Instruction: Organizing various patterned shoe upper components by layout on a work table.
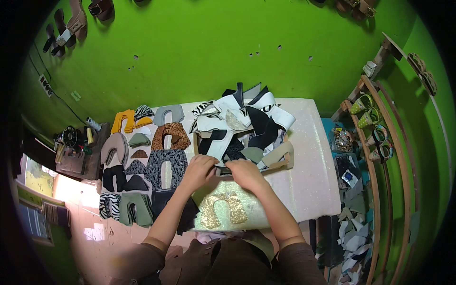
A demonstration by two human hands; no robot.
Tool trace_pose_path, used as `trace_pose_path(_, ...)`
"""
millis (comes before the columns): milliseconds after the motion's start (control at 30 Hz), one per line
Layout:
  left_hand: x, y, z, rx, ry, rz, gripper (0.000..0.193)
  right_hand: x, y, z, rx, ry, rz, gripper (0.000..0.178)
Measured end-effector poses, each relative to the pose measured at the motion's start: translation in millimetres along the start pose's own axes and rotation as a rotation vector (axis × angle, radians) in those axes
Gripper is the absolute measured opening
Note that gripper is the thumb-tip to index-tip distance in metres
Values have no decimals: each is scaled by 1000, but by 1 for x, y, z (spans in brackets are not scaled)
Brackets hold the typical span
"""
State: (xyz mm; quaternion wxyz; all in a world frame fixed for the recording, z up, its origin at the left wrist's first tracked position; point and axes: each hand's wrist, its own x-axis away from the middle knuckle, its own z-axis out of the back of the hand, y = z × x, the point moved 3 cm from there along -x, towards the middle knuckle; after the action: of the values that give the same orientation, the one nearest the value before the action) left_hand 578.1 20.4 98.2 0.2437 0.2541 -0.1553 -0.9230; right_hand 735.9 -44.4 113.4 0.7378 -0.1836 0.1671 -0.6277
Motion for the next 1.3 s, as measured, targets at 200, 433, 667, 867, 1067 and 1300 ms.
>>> trace_pose_path(200,-22,25,16,-20,112,16,11,20,21,35,-121,121,69,21)
trace_pose_path(433,-36,31,38,220,242,208,17,22,30,78,-374,366,2,19)
trace_pose_path(667,-29,27,43,350,282,355,21,1,33,76,-1035,544,41,19)
trace_pose_path(867,-1,-5,53,539,392,525,23,-22,13,55,-1047,501,37,22)
trace_pose_path(1067,32,-54,92,402,594,589,20,-58,-50,50,-648,460,161,35)
trace_pose_path(1300,78,-123,129,274,518,700,22,-126,-101,-7,-477,365,45,40)
